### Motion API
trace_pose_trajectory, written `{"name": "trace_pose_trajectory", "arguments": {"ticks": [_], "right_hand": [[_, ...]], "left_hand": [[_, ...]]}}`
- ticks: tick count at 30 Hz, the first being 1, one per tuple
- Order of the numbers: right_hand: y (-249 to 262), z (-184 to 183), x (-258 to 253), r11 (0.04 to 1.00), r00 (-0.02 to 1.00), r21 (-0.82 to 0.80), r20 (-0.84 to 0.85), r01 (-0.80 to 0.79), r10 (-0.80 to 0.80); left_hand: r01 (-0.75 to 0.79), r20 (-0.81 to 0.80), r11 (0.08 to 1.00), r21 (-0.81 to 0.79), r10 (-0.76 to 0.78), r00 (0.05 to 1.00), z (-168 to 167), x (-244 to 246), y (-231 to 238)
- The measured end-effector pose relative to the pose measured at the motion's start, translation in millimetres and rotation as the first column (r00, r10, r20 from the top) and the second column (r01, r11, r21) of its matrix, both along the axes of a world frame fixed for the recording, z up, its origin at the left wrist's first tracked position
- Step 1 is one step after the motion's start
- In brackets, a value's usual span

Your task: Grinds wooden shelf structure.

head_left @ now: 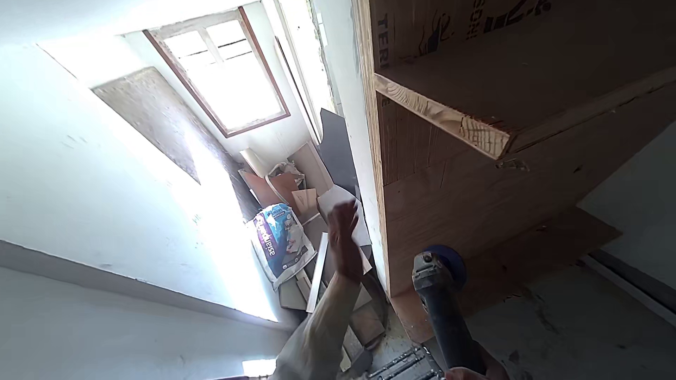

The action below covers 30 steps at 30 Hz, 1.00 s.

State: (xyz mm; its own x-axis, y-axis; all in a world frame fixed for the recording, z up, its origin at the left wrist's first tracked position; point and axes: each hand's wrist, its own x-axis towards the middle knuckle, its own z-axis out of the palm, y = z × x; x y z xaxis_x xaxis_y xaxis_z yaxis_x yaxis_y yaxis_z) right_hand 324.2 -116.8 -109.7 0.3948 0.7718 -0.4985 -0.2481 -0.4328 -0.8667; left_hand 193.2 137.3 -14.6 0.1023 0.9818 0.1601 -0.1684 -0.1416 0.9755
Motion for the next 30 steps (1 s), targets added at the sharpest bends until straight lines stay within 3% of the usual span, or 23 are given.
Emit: {"name": "trace_pose_trajectory", "arguments": {"ticks": [2, 5, 7, 10, 12, 15, 16, 18, 20, 22, 23, 27, 30], "right_hand": [[1.7, 0.0, -1.8, 0.995, 1.0, 0.094, -0.018, -0.017, 0.019], [11.4, -0.8, -9.5, 0.957, 0.991, 0.291, -0.126, -0.005, 0.044], [21.7, 3.0, -20.9, 0.909, 0.971, 0.417, -0.225, 0.024, 0.078], [37.4, 13.2, -36.4, 0.846, 0.957, 0.533, -0.261, 0.031, 0.13], [46.4, 15.7, -47.2, 0.82, 0.948, 0.57, -0.283, 0.041, 0.149], [57.1, 9.1, -61.2, 0.76, 0.907, 0.65, -0.327, 0.013, 0.265], [61.6, 10.9, -64.8, 0.764, 0.918, 0.645, -0.294, -0.015, 0.266], [76.6, 23.7, -70.5, 0.812, 0.961, 0.581, -0.189, -0.057, 0.203], [96.9, 34.7, -77.7, 0.88, 0.983, 0.475, -0.161, 0.002, 0.085], [111.3, 29.5, -89.9, 0.907, 0.972, 0.397, -0.232, 0.137, -0.045], [115.4, 24.3, -94.1, 0.903, 0.961, 0.393, -0.267, 0.177, -0.072], [115.4, 13.0, -100.1, 0.899, 0.901, 0.367, -0.429, 0.237, -0.062], [125.2, 18.8, -95.6, 0.919, 0.942, 0.316, -0.309, 0.234, -0.134]], "left_hand": [[-0.039, -0.058, 0.977, -0.21, 0.028, 0.998, -30.2, -36.2, -52.6], [0.138, -0.096, 0.849, -0.51, -0.215, 0.972, -65.4, -59.7, -136.9], [0.307, 0.009, 0.707, -0.637, -0.391, 0.92, -64.8, -57.8, -176.5], [0.475, 0.256, 0.563, -0.677, -0.425, 0.868, -54.3, -50.2, -196.2], [0.53, 0.352, 0.576, -0.622, -0.399, 0.847, -52.5, -51.4, -189.9], [0.51, 0.271, 0.623, -0.593, -0.442, 0.855, -51.0, -65.5, -177.2], [0.473, 0.17, 0.668, -0.574, -0.468, 0.867, -51.9, -70.8, -175.3], [0.292, -0.204, 0.826, -0.481, -0.429, 0.88, -56.0, -78.5, -178.9], [0.098, -0.566, 0.944, -0.316, -0.271, 0.779, -64.3, -82.9, -186.7], [0.023, -0.724, 0.974, -0.227, -0.185, 0.665, -70.8, -90.1, -185.2], [0.025, -0.737, 0.977, -0.214, -0.177, 0.653, -72.4, -93.2, -179.4], [0.077, -0.605, 0.992, -0.098, -0.121, 0.787, -86.0, -95.1, -165.3], [-0.01, -0.67, 0.999, 0.044, 0.037, 0.742, -81.7, -80.6, -167.8]]}}
